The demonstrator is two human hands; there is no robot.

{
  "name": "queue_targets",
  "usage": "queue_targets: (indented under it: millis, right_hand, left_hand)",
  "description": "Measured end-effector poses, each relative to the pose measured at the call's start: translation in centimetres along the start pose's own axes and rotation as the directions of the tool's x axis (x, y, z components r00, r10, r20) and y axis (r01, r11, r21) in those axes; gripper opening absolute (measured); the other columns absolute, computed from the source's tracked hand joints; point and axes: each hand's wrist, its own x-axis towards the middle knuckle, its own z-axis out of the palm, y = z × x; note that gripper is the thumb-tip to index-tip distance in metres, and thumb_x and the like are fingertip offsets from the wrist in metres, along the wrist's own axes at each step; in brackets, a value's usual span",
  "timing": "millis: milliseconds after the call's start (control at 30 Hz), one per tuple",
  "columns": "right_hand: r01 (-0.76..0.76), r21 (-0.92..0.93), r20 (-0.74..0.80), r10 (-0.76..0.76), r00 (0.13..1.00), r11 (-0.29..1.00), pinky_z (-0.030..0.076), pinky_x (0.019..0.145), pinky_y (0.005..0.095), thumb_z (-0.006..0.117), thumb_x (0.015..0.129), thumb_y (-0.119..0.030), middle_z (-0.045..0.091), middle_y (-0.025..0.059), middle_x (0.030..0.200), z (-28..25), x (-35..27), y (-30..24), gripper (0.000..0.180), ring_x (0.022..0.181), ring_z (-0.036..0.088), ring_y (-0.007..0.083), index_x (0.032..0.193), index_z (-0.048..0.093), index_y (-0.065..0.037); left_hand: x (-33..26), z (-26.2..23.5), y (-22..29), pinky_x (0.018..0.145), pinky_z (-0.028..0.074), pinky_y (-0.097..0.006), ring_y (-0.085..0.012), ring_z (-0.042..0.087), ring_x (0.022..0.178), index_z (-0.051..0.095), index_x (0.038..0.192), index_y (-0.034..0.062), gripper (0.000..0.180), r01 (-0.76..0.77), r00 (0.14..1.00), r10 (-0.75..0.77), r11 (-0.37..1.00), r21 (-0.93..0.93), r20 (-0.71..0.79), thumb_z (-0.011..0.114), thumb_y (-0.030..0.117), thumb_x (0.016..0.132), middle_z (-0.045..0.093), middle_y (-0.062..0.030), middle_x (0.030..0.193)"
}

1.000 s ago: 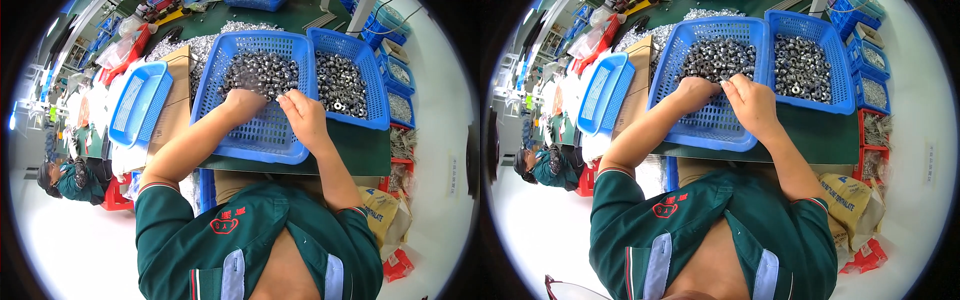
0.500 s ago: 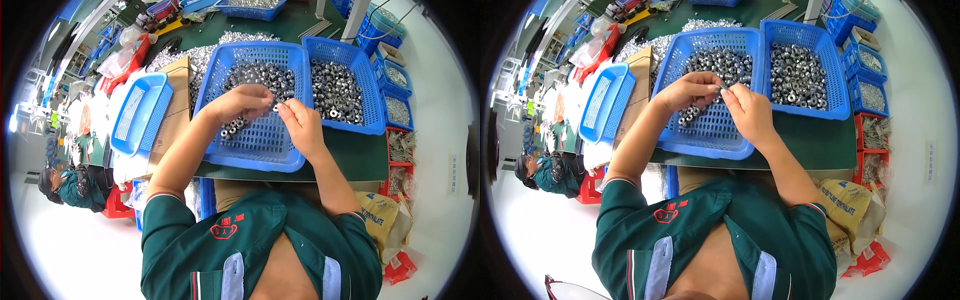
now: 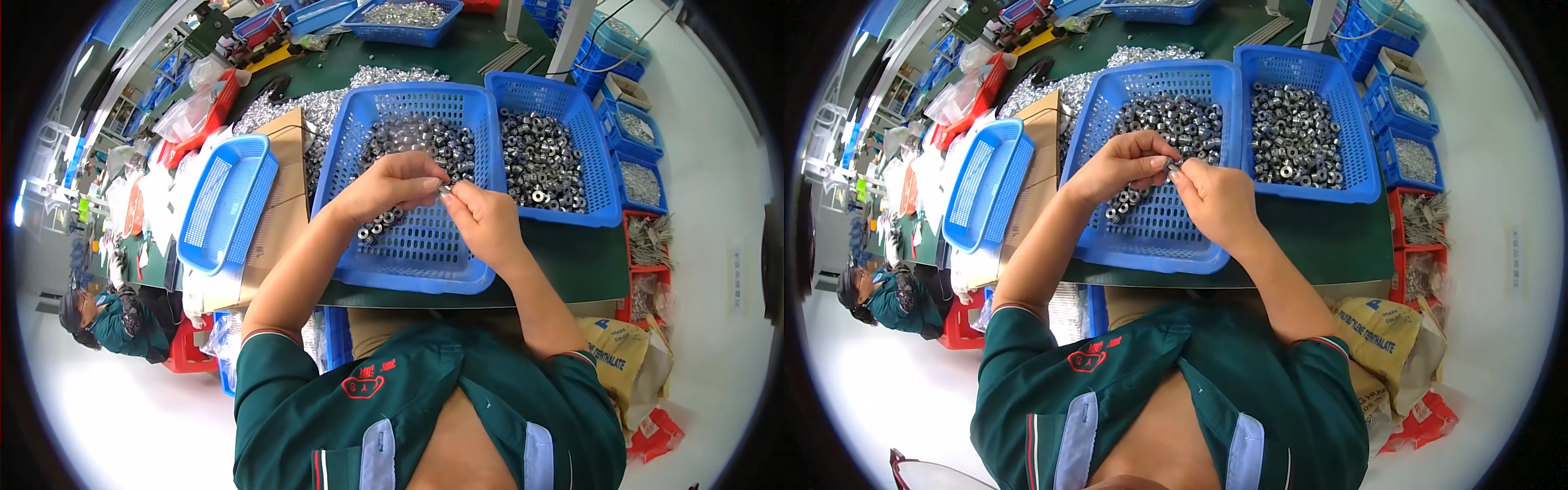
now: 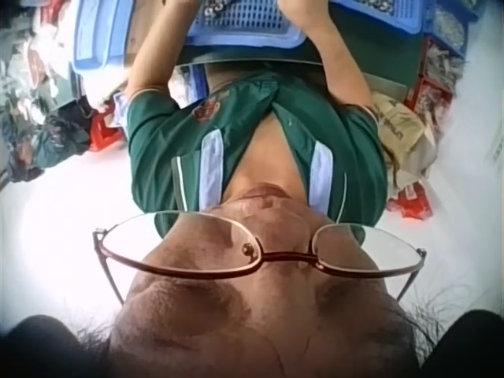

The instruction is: Sorting and inspecting small metal washers and rings from one blue basket to another.

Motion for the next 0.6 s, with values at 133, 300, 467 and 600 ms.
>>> queue_targets:
  millis: [133,300,467,600]
  right_hand:
    - [0.141,-0.214,-0.023,-0.149,0.989,0.967,0.040,0.048,0.0392,0.062,0.085,-0.015,0.053,0.0131,0.057,0.4,-0.1,-0.5,0.020,0.052,0.054,0.0310,0.073,0.052,-0.005]
    - [0.224,-0.332,-0.064,-0.259,0.964,0.916,0.043,0.048,0.0421,0.064,0.081,-0.013,0.057,0.0096,0.059,0.8,-0.2,-0.2,0.017,0.055,0.058,0.0308,0.071,0.052,-0.008]
    - [0.014,-0.035,0.026,-0.014,1.000,0.999,0.042,0.051,0.0431,0.059,0.088,-0.024,0.057,0.0159,0.064,-0.3,0.3,0.2,0.024,0.060,0.058,0.0358,0.075,0.055,-0.005]
    - [-0.048,0.023,0.033,0.047,0.998,0.999,0.041,0.051,0.0437,0.059,0.089,-0.027,0.057,0.0166,0.065,-0.2,0.4,0.2,0.026,0.060,0.058,0.0364,0.075,0.056,-0.005]
  left_hand:
    - [0.1,-0.5,-0.4,0.049,0.033,-0.018,-0.0052,0.048,0.059,0.059,0.105,0.0018,0.020,0.042,0.999,-0.043,0.999,0.004,0.026,0.058,0.018,0.093,0.058,-0.0028,0.073]
    - [0.7,-0.4,-0.3,0.044,0.028,-0.021,-0.0060,0.039,0.052,0.058,0.093,0.0018,0.020,0.198,0.980,-0.197,0.974,-0.109,0.019,0.059,0.022,0.092,0.052,-0.0016,0.068]
    - [0.0,0.3,0.9,0.055,0.038,-0.018,-0.0058,0.051,0.066,0.060,0.103,0.0018,0.018,0.086,0.996,-0.084,0.995,0.058,-0.038,0.059,0.015,0.091,0.058,-0.0016,0.077]
    - [0.4,0.3,3.0,0.068,0.044,-0.019,-0.0058,0.055,0.081,0.060,0.107,0.0025,0.018,0.042,0.999,-0.047,0.969,0.242,0.012,0.057,0.011,0.092,0.060,0.0005,0.085]
